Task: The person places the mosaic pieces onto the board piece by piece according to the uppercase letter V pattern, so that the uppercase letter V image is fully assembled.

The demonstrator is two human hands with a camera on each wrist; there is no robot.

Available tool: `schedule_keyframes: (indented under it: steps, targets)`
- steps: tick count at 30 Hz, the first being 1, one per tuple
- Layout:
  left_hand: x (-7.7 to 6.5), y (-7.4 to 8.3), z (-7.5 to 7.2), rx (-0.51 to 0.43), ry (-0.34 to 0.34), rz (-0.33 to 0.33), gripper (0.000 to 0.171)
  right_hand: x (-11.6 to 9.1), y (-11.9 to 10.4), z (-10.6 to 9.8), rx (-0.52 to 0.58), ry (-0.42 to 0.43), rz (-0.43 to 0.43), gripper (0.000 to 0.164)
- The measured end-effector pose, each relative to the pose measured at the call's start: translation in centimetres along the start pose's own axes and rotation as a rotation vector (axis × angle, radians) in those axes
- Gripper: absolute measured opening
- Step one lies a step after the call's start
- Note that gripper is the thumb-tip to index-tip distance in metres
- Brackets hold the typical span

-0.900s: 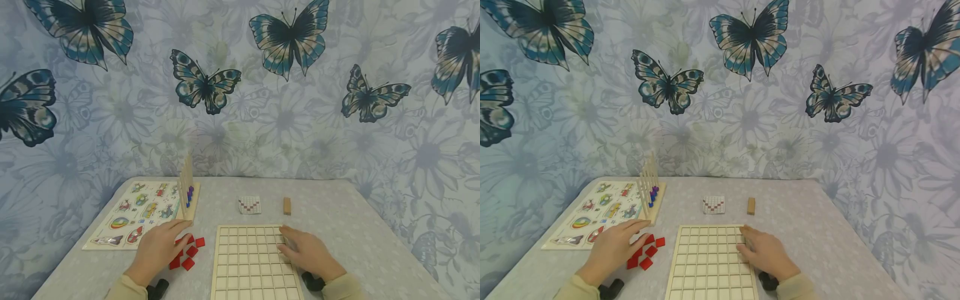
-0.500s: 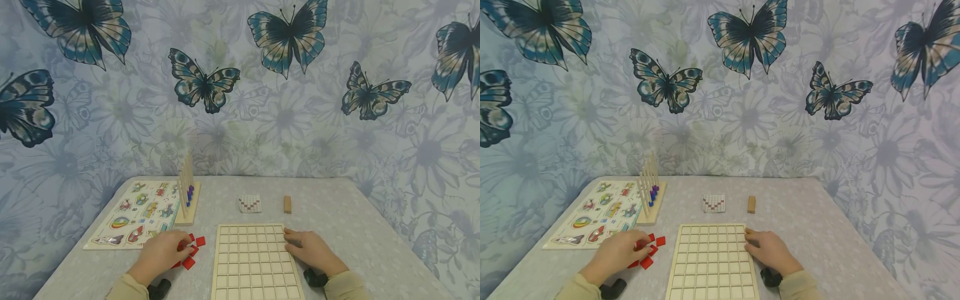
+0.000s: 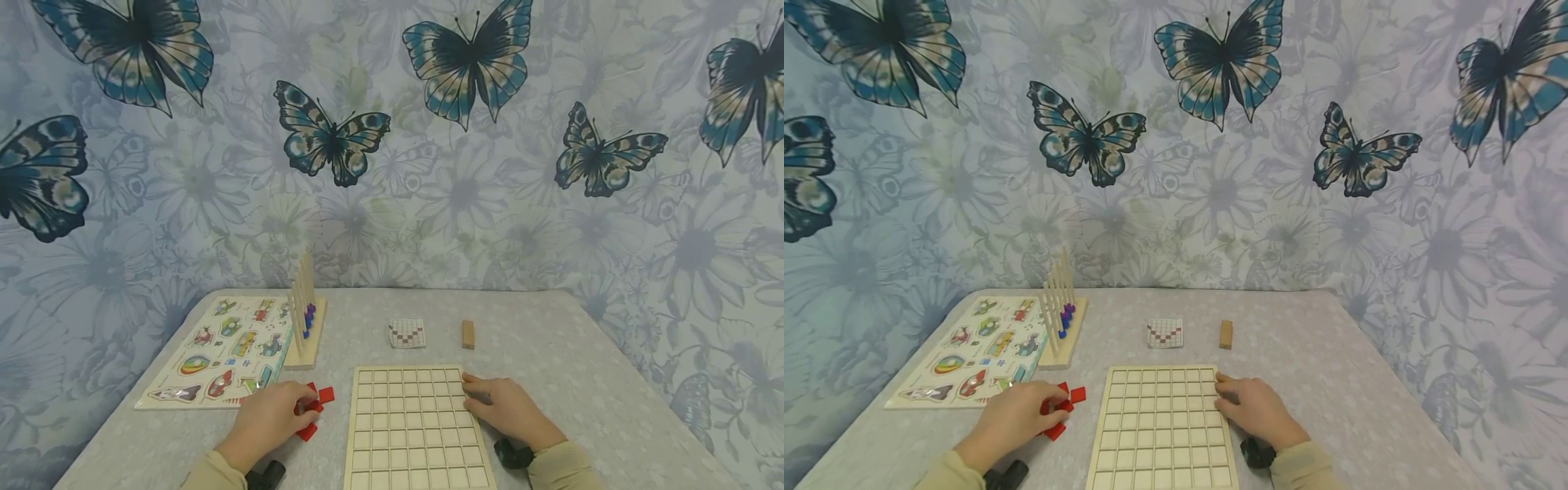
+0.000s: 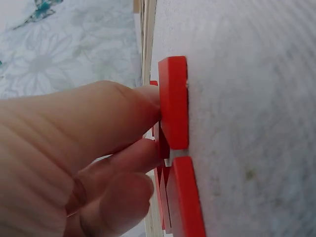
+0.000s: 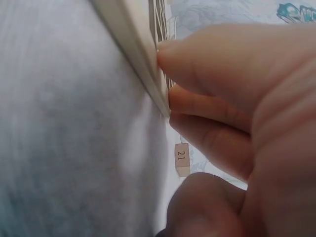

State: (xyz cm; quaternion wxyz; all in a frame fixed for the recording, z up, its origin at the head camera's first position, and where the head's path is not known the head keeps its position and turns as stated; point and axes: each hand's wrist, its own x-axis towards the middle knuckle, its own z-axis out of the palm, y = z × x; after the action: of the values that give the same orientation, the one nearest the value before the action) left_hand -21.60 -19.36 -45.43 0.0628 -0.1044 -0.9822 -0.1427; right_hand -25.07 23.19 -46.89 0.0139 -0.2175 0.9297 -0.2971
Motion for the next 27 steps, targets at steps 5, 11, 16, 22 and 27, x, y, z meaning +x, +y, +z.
schedule_keyframes:
  steps: [5,11,16,22,27]
  targets:
    - [0.0,0.1,0.0,-0.023,0.019,0.003,0.018,0.0,0.0,0.1,-0.005,0.001,0.007,0.045]
    - [0.0,0.3,-0.1,-0.042,0.041,0.010,0.018,0.0,0.0,0.0,0.005,0.003,0.008,0.044]
    - [-0.3,0.7,0.0,-0.027,0.065,0.047,0.018,0.0,-0.1,0.1,0.001,0.000,0.002,0.045]
    - [-0.6,1.7,0.4,-0.019,0.113,0.157,0.019,0.2,-0.2,0.1,-0.004,-0.006,-0.001,0.044]
    - [-0.7,3.0,0.4,-0.046,0.157,0.289,0.022,0.2,-0.2,0.0,-0.008,-0.006,0.011,0.041]
